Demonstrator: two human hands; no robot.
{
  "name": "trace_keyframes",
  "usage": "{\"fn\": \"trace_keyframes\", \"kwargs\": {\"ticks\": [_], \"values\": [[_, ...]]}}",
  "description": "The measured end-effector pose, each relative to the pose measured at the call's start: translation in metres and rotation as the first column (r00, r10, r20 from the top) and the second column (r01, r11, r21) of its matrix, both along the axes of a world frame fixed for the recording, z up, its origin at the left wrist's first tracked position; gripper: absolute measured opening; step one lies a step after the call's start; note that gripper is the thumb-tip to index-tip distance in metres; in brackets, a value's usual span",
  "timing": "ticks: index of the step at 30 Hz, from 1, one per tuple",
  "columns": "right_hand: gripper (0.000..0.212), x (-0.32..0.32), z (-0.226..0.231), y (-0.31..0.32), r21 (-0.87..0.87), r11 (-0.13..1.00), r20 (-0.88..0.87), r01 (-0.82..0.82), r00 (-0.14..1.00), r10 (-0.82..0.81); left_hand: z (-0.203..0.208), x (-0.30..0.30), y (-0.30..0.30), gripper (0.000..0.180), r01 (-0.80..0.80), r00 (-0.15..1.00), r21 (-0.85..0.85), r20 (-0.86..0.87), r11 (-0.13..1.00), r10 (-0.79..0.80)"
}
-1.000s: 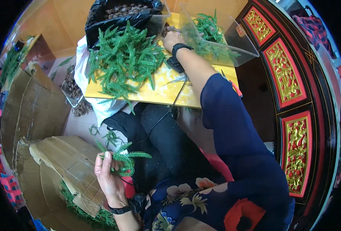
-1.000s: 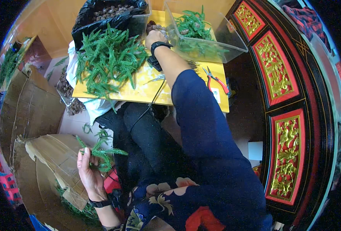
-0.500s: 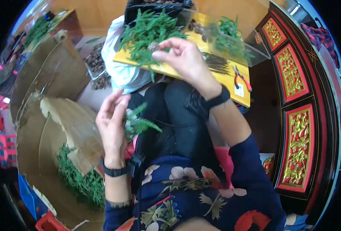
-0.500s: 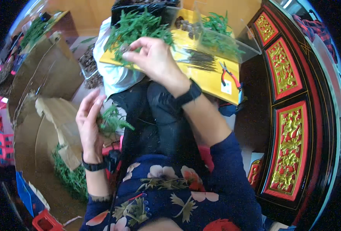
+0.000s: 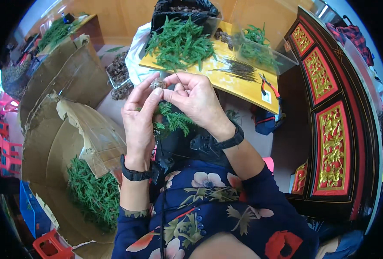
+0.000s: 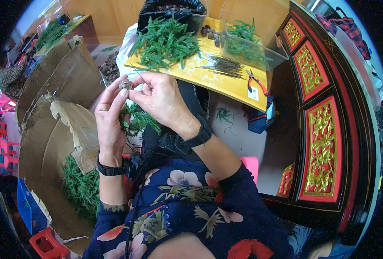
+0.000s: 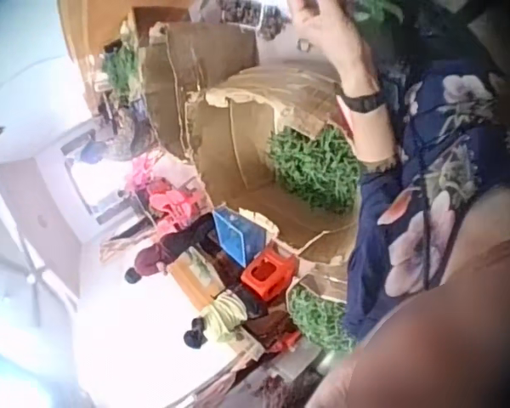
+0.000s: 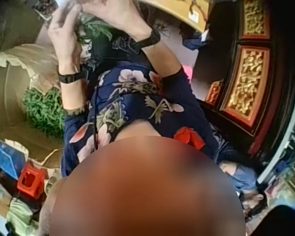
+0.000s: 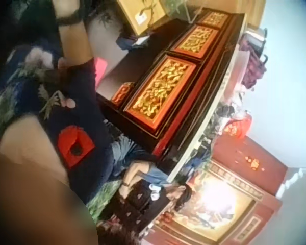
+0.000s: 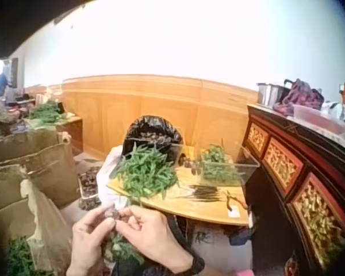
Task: Assembling and trimming green foliage sprigs using wire and pliers.
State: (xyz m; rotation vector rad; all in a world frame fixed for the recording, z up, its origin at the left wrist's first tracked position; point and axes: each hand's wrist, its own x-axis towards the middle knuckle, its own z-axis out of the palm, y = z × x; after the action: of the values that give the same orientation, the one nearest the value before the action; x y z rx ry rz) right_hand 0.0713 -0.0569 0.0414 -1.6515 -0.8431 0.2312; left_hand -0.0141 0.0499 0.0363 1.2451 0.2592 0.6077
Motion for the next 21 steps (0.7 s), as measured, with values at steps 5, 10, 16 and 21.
{"fn": "trace_keyframes", "kwargs": {"ticks": [5, 10, 16, 21], "values": [[0.021, -0.002, -0.013, -0.001, 0.125, 0.992, 0.142, 0.018, 0.989, -0.036, -0.005, 0.002, 0.003, 0.031, 0.028, 0.999, 0.047, 0.015, 0.999, -0.028], [0.022, 0.001, -0.014, -0.005, 0.208, 0.977, 0.375, 0.042, 0.919, -0.119, -0.006, 0.005, 0.007, 0.029, -0.037, 0.997, 0.080, 0.075, 0.996, 0.031], [0.020, -0.014, -0.001, -0.015, 0.102, 0.982, 0.347, 0.162, 0.919, -0.187, -0.003, 0.004, 0.008, 0.027, -0.094, 0.991, 0.070, 0.098, 0.993, 0.087], [0.015, -0.017, 0.001, -0.015, 0.173, 0.971, 0.418, 0.168, 0.880, -0.227, -0.006, 0.002, 0.015, 0.030, -0.112, 0.993, 0.151, 0.042, 0.982, 0.106]]}}
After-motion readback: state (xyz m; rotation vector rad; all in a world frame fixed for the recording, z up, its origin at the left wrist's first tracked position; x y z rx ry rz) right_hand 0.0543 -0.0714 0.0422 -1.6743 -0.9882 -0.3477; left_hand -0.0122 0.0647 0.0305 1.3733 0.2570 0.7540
